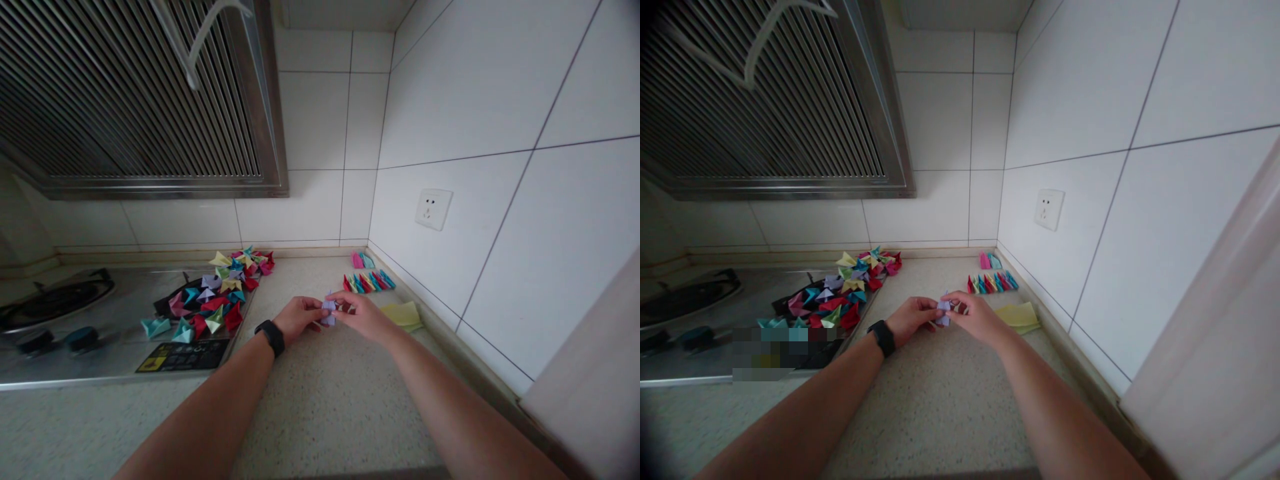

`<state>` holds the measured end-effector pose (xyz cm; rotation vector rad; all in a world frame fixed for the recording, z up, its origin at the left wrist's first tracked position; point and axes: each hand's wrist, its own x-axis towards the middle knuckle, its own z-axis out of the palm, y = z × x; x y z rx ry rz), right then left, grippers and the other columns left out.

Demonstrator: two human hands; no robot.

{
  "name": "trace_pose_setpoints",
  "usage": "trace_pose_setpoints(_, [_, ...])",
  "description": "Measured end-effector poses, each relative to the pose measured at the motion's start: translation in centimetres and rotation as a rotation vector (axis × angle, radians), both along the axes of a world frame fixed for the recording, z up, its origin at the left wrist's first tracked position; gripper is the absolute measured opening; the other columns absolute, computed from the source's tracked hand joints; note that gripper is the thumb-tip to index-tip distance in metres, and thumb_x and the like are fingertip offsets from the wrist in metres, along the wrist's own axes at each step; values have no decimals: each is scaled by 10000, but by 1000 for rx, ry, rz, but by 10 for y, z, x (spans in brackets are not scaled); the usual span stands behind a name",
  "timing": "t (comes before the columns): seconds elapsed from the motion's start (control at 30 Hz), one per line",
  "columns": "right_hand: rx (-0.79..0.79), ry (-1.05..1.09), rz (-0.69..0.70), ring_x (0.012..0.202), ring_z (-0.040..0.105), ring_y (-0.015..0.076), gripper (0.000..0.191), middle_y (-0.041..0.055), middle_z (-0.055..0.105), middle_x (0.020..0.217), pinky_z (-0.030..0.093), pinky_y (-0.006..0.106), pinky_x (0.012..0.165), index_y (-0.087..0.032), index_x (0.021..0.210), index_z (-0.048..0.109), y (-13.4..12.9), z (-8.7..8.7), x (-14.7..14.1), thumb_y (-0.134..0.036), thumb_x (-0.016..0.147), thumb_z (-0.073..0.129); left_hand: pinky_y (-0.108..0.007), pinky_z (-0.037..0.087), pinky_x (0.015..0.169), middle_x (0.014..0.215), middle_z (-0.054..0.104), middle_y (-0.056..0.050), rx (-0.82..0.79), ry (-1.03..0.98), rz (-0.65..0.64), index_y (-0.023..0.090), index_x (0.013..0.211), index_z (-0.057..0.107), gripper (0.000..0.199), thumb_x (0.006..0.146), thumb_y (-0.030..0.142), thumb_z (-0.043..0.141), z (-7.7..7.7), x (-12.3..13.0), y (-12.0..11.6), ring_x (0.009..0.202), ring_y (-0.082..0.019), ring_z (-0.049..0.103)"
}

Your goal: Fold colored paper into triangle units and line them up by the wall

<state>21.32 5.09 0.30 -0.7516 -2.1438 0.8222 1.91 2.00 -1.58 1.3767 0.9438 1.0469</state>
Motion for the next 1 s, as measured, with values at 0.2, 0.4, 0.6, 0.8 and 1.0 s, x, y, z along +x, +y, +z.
trace_pose_setpoints(0.2, [-33,-22,25,700,552,137,335,42,658,889,429,244,616,-197,1079,659,4,-1,3,-278,754,643,-212,438,547,754,674,-61,31,30,-11,102,809,676,352,665,418,732,-1,0,1,634,-120,588])
trace_pose_setpoints(0.4, [-35,-35,5,655,525,124,320,23,656,821,403,233,598,-201,1074,665,2,3,3,-266,762,642,-186,426,510,777,657,-56,56,-10,5,113,832,651,343,666,399,740,-2,1,0,641,-114,582])
trace_pose_setpoints(0.6, [-18,-4,25,700,521,128,323,20,645,852,404,238,639,-219,1096,653,4,3,5,-249,775,631,-176,405,493,786,651,-44,66,-26,-7,134,858,633,349,688,428,716,-3,2,0,652,-120,598])
trace_pose_setpoints(0.8, [-55,22,33,712,525,136,353,31,668,919,411,253,654,-231,1125,654,7,1,5,-291,778,634,-180,398,513,820,661,-54,81,-14,8,144,936,662,383,699,443,703,0,2,-3,658,-118,595])
trace_pose_setpoints(1.0, [-88,24,33,741,545,150,373,32,679,903,422,257,664,-245,1152,645,7,-1,5,-292,782,633,-186,398,531,820,650,-53,91,4,-40,157,1040,659,416,728,431,679,3,2,-6,672,-119,585])
